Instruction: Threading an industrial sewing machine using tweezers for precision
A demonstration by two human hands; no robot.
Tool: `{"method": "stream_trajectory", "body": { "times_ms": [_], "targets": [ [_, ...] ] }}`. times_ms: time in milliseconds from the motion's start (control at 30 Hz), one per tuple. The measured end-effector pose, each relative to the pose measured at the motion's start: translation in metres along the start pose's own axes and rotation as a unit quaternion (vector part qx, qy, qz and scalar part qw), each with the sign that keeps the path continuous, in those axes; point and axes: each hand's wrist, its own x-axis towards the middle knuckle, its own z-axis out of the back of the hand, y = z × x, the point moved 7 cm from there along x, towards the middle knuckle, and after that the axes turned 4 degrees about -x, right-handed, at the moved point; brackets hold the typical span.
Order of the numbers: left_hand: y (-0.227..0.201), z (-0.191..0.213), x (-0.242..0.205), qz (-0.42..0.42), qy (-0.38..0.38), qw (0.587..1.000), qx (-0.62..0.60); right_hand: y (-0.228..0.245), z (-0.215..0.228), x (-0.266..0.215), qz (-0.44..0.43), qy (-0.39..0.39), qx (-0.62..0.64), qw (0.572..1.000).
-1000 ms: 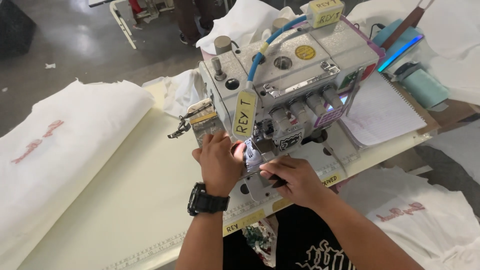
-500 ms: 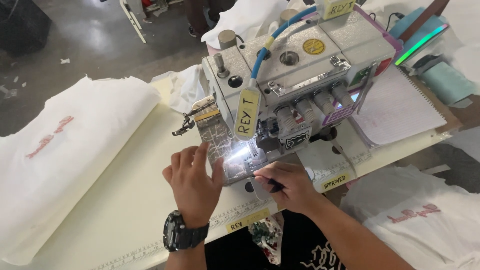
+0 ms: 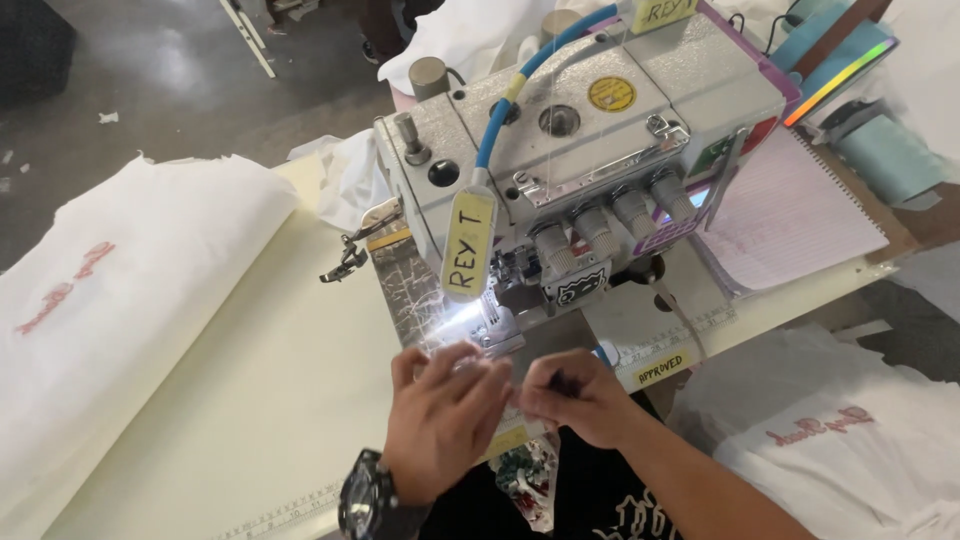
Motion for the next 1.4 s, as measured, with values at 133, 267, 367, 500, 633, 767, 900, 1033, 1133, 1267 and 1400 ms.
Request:
{"method": "stream_trajectory", "body": {
  "times_ms": [133,267,367,500,633,767,900,1033,1133,1267,1400],
  "targets": [
    [-0.017,0.005,0.005,-0.018,0.005,0.999,-0.049,-0.032,0.014,-0.024,-0.054,-0.035,0.199,0.978],
    [-0.018,-0.007,0.017,-0.031,0.011,0.998,-0.055,-0.044,0.033,-0.025,-0.089,-0.08,0.254,0.96],
    [-0.011,-0.022,0.019,0.031,0.006,0.997,-0.071,-0.045,0.059,-0.028,-0.113,-0.125,0.314,0.934],
    [-0.008,-0.035,0.017,0.075,-0.025,0.997,-0.024,-0.041,0.087,-0.041,-0.226,-0.225,0.058,0.946],
    [-0.014,-0.036,0.026,0.08,-0.063,0.995,0.008,-0.047,0.056,-0.06,-0.286,-0.19,0.182,0.921],
    [-0.019,-0.038,0.03,0.079,-0.074,0.994,0.018,-0.045,0.008,-0.057,-0.309,-0.143,0.362,0.868],
    [-0.022,-0.04,0.033,0.077,-0.059,0.995,0.033,-0.05,0.002,-0.05,-0.335,-0.198,0.358,0.849],
    [-0.023,-0.042,0.034,0.078,-0.049,0.994,0.052,-0.051,0.008,-0.042,-0.3,-0.223,0.349,0.86],
    [-0.026,-0.039,0.038,0.077,-0.077,0.993,0.055,-0.055,0.01,-0.044,-0.296,-0.237,0.331,0.864],
    [-0.024,-0.041,0.036,0.069,-0.064,0.994,0.062,-0.062,0.009,-0.045,-0.292,-0.258,0.322,0.863],
    [-0.025,-0.039,0.037,0.068,-0.08,0.992,0.066,-0.066,0.011,-0.046,-0.293,-0.267,0.309,0.865]
  ]
}}
